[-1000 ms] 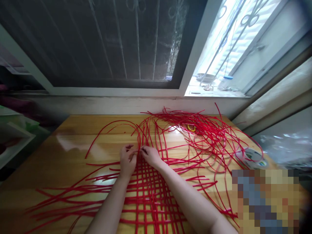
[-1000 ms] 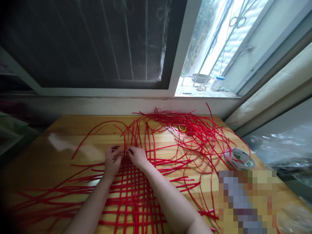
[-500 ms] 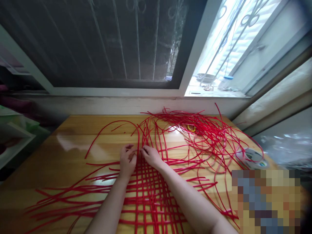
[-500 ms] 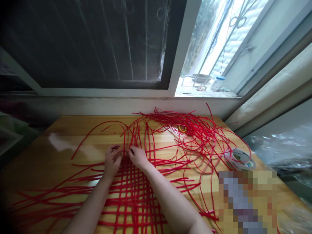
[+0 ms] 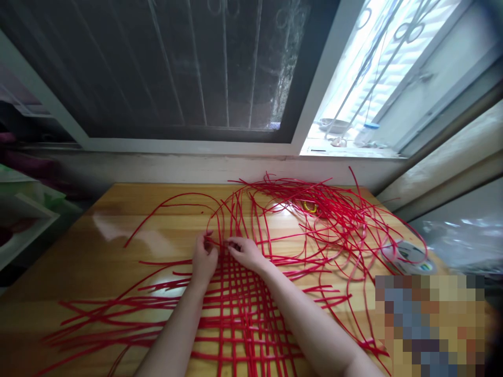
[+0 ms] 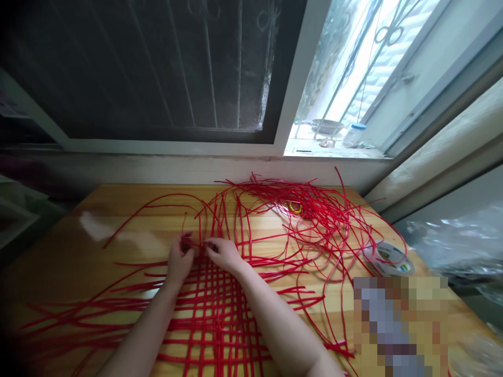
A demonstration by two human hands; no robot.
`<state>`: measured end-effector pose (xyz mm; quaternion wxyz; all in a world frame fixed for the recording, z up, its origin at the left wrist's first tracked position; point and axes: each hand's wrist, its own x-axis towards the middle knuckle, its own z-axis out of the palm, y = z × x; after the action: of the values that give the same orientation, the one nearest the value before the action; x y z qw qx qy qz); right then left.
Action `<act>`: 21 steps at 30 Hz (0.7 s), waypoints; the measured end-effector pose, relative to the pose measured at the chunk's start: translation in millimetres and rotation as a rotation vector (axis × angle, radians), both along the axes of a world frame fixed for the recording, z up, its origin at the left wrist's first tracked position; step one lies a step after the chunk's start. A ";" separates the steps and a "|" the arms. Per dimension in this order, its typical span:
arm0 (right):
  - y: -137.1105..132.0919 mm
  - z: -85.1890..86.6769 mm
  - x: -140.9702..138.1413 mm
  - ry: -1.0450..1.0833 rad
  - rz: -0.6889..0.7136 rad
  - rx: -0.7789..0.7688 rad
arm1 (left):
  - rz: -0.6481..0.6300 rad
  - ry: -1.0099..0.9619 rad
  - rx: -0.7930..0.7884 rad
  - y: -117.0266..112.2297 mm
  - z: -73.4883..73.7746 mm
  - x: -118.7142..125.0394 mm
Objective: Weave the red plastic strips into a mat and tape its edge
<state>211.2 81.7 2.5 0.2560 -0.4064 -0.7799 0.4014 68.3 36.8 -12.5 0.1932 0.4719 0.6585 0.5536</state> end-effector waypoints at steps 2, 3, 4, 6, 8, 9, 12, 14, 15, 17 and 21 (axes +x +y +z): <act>0.4 -1.8 0.0 -0.030 -0.010 0.034 | -0.009 -0.066 0.042 -3.1 3.4 -0.1; 0.5 -2.6 0.1 -0.040 -0.008 0.043 | 0.008 -0.084 0.052 -4.3 5.1 -1.4; 0.4 -3.1 0.2 -0.048 -0.006 0.047 | 0.042 -0.095 0.047 -5.0 6.5 -3.8; -0.7 -3.1 0.7 -0.050 -0.004 0.049 | 0.147 -0.140 0.016 -4.6 8.4 -12.1; -2.9 -1.6 1.4 -0.047 -0.002 0.057 | 0.258 -0.223 0.016 -1.9 8.8 -24.2; -4.2 -0.5 1.7 -0.047 0.003 0.064 | 0.302 -0.260 0.039 -0.2 8.8 -31.0; -7.3 2.2 2.7 -0.042 0.010 0.090 | 0.397 -0.319 0.124 4.3 9.0 -51.5; -8.0 2.7 3.0 -0.036 0.008 0.100 | 0.453 -0.338 0.176 5.4 10.3 -64.2; -7.9 2.5 2.9 -0.033 0.009 0.101 | 0.479 -0.343 0.199 5.3 11.2 -70.5; -7.4 1.8 2.5 -0.031 0.016 0.097 | 0.522 -0.340 0.231 4.3 12.9 -83.1; -6.9 1.9 1.7 -0.045 0.020 0.081 | 0.569 -0.272 0.254 2.0 13.8 -108.6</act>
<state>212.8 74.8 4.3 0.2505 -0.3969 -0.8050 0.3628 -40.3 38.9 1.3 0.0568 0.2115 0.6577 0.7207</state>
